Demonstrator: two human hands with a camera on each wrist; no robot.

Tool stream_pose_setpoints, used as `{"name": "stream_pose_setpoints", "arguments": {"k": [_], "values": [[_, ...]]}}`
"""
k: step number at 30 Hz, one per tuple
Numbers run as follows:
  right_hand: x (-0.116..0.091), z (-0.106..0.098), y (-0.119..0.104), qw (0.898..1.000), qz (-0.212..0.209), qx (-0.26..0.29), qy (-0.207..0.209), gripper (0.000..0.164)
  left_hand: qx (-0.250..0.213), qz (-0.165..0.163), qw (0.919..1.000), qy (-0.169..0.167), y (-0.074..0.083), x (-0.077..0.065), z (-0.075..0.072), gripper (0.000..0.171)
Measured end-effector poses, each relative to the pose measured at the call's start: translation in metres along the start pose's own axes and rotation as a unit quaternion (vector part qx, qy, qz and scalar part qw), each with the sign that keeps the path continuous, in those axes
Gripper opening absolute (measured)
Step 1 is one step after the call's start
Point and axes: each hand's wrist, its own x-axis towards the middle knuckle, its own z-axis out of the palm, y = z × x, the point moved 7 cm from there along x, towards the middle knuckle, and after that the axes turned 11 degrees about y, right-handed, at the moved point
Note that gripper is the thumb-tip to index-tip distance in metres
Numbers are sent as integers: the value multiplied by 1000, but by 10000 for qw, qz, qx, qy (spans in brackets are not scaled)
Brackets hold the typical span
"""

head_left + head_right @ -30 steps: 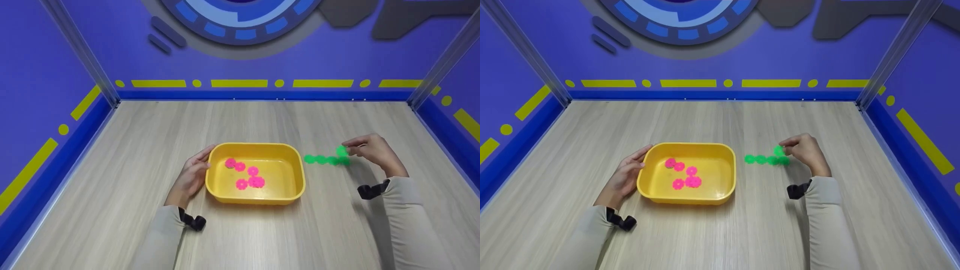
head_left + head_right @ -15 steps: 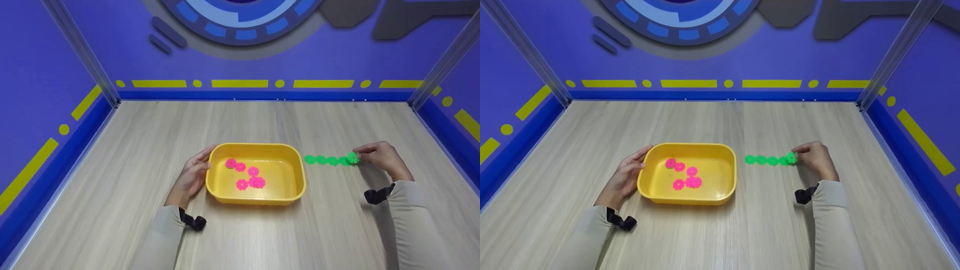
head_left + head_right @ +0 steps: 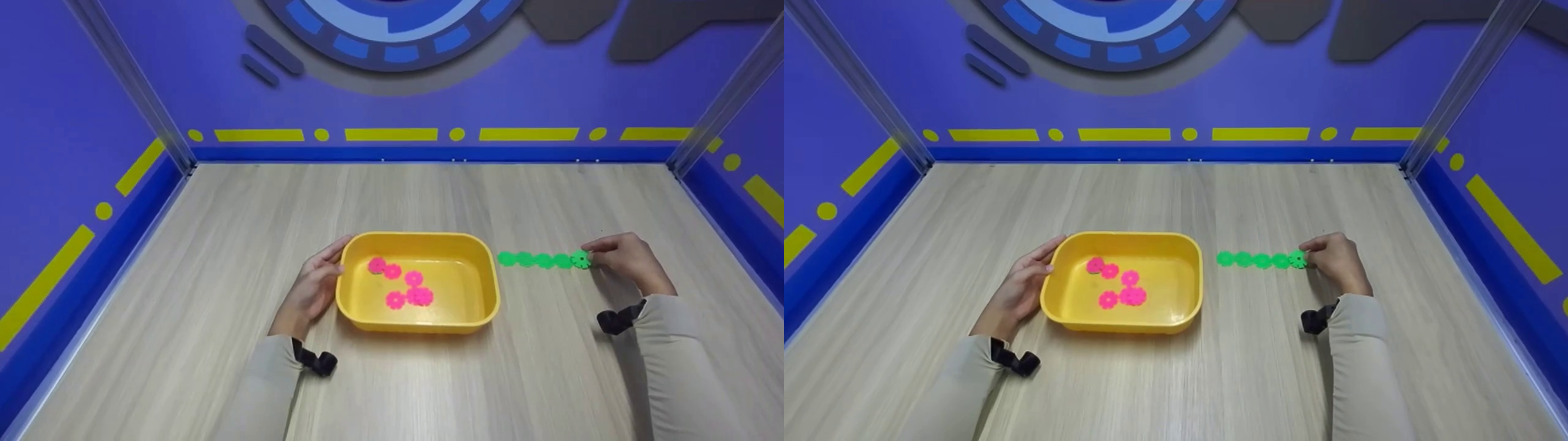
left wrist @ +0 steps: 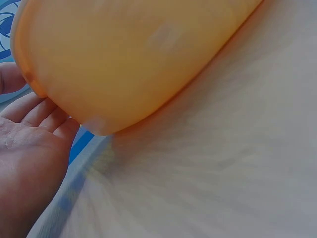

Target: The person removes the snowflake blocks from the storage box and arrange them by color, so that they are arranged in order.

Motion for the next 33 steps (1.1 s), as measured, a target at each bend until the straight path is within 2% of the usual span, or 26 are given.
{"name": "stream_pose_setpoints", "arguments": {"k": [6,15,23,33], "values": [[-1,0,1,10000,50,32,-19,35,6,-9,10000,-84,-1,-1,0,65],[-2,0,3,10000,62,5,38,35,20,-23,10000,-26,0,-1,0,63],[-1,-1,1,9998,165,106,4,41,8,22,10000,-59,0,0,0,65],[-3,-10,-18,9997,183,50,130,41,45,-10,10000,-46,-1,0,-1,64]]}}
